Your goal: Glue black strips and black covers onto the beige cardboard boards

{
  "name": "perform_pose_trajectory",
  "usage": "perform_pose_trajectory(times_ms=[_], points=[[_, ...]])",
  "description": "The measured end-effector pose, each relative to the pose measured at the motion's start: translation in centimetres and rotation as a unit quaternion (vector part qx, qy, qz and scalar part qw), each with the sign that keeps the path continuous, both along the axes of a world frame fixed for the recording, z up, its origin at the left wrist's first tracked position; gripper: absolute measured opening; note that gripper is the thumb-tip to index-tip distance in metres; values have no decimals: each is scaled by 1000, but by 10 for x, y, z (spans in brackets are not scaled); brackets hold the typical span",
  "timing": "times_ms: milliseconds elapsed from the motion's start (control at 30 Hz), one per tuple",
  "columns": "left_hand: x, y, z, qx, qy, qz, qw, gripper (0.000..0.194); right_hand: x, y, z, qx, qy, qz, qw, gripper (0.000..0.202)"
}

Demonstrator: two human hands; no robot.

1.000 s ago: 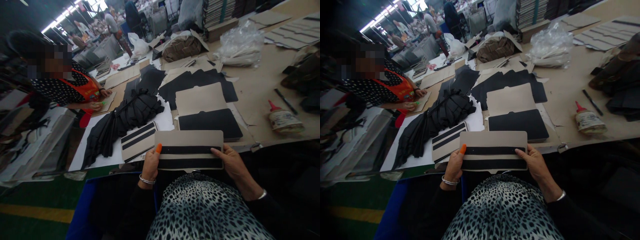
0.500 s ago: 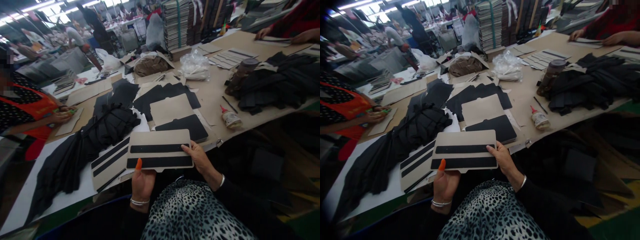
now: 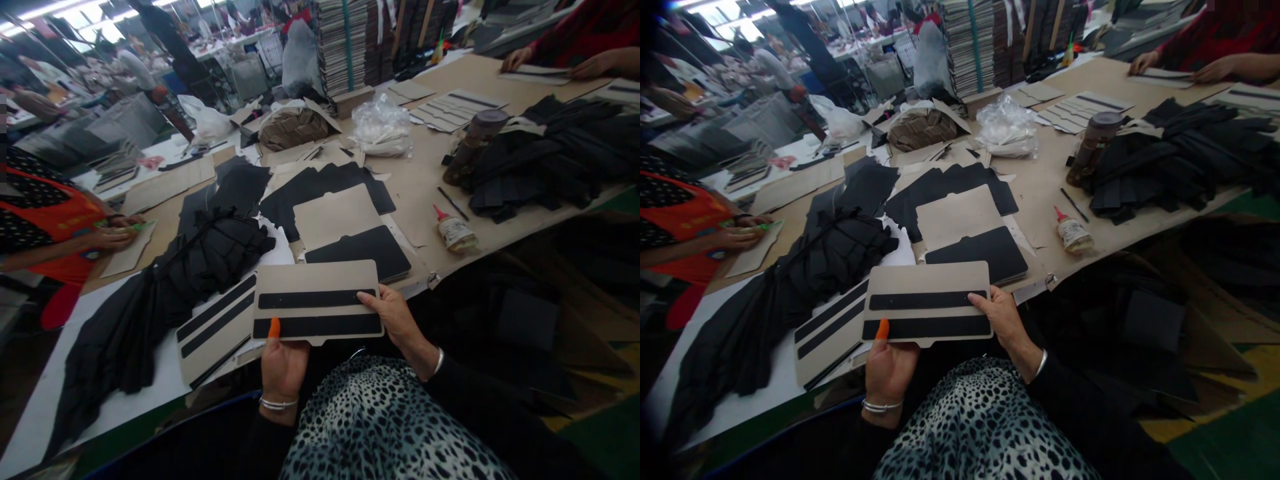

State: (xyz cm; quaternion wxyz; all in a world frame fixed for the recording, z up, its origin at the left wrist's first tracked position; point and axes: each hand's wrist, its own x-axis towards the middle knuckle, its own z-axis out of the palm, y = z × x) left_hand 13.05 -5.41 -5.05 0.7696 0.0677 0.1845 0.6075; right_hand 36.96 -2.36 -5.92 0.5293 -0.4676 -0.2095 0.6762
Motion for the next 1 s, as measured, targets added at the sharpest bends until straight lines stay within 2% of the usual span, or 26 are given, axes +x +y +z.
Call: perform_pose_trajectory(times_ms=[300, 667, 867, 1000], points=[[3, 1, 1, 7, 1, -5, 1000, 49, 1, 0, -1, -8, -4, -8, 1000, 44], [22, -1, 22, -106, 82, 60, 989, 48, 3, -8, -12, -80, -2, -6, 997, 44], [24, -3, 28, -107, 115, 97, 983, 44, -2, -10, -23, -55, 12, -4, 998, 43], [23, -1, 27, -106, 120, 98, 982, 43, -7, -11, -26, -42, 18, -13, 999, 44]])
